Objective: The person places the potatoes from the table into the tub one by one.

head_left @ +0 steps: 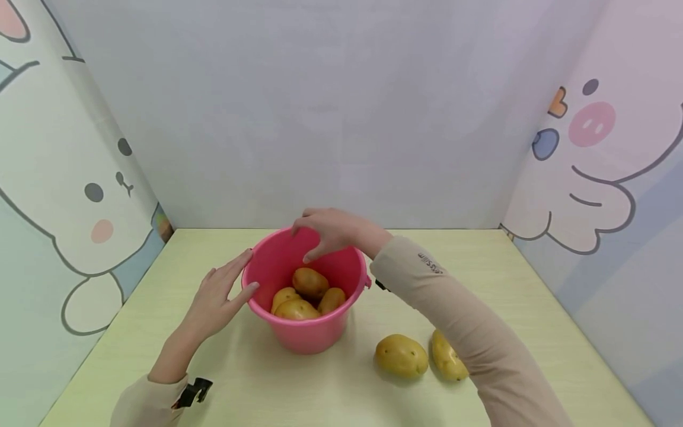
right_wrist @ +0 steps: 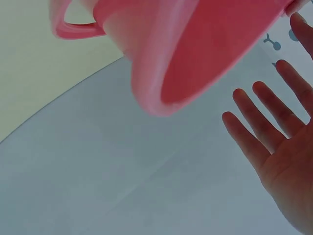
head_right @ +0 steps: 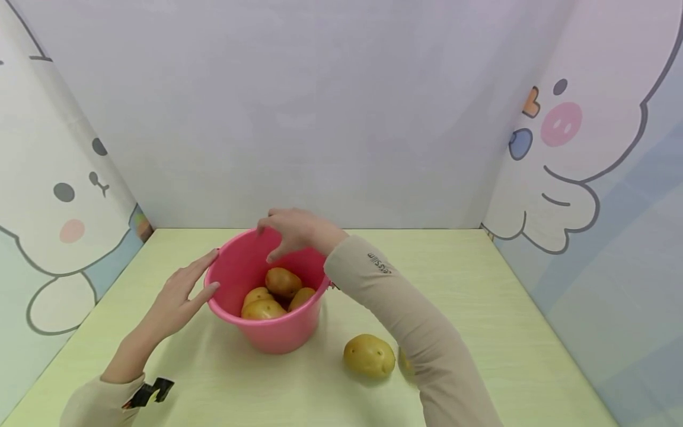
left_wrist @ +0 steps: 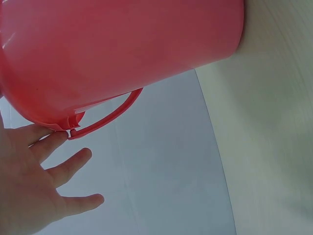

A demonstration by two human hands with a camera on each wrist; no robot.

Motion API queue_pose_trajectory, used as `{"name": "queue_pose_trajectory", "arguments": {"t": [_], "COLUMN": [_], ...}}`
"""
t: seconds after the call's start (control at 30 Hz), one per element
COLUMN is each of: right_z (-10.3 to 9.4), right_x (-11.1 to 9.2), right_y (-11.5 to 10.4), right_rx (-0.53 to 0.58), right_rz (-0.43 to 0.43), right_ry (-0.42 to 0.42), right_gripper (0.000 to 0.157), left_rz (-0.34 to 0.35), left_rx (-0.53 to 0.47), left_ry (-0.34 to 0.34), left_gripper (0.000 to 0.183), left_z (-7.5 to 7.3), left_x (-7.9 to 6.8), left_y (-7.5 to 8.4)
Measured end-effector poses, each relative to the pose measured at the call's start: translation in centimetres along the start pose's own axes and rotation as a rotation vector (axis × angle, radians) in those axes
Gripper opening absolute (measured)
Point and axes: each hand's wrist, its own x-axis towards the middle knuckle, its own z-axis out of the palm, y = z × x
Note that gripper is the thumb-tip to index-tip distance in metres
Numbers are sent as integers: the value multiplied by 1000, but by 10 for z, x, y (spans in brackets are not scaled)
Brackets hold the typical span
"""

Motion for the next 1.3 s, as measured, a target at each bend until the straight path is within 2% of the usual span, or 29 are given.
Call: {"name": "queue_pose_trajectory", "arguments": {"t": [0.3, 0.77, 1.3], "right_z": [1, 6, 11], "right_x": [-14, -39, -71], "right_y": [14, 37, 66], "right_rx": [-81, -85, -78], "right_rz": [-65, -125, -87], "right_ry": [74, 182, 277], "right_gripper": [56, 57, 55], "left_rz": [1, -2, 0], "left_rx": [2, 6, 6], "left_ry": [7, 4, 8], "left_gripper": [67, 66, 66], "left_z": [0, 0, 2], "left_x": [0, 0, 1], "left_y": [1, 1, 1]}}
